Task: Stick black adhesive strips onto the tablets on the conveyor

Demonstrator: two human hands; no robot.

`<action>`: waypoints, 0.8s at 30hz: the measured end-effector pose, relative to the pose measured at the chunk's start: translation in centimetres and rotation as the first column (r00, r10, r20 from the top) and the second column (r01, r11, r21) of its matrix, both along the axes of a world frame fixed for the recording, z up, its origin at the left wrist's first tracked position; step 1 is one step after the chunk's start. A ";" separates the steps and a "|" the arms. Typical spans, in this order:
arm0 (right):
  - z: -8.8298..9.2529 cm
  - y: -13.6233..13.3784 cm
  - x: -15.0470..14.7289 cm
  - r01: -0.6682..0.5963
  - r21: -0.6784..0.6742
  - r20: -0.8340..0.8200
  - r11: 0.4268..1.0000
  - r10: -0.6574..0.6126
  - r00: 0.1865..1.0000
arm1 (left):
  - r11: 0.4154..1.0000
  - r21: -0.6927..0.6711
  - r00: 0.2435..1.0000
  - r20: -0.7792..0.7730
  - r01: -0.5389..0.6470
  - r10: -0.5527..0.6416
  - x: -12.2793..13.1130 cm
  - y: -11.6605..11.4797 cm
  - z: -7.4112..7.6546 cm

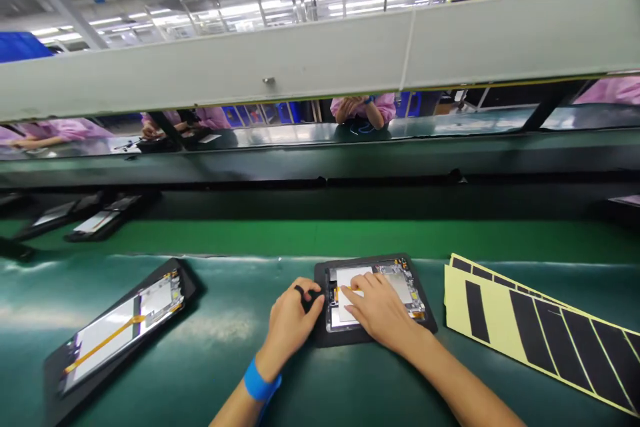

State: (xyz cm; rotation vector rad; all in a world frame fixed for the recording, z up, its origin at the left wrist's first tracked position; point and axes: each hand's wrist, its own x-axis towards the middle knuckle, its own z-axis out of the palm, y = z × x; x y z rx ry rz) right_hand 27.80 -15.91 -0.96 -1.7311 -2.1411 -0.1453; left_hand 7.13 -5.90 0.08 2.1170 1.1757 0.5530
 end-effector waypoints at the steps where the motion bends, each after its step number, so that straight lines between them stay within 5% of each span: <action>1: -0.2 0.1 0.0 -0.005 -0.002 0.034 1.000 0.005 0.999 | 1.000 0.026 1.000 -0.026 0.013 -0.012 0.7 -0.4 -0.1; 14: -0.3 0.3 -0.1 -0.031 0.114 0.123 0.993 0.017 0.992 | 0.965 0.258 0.958 -0.285 0.047 0.030 4.0 -1.4 0.2; 24: -0.2 0.1 -0.3 -0.035 0.078 0.158 0.996 0.022 0.987 | 0.910 0.365 0.968 -0.219 0.198 -0.122 1.2 -0.9 -0.1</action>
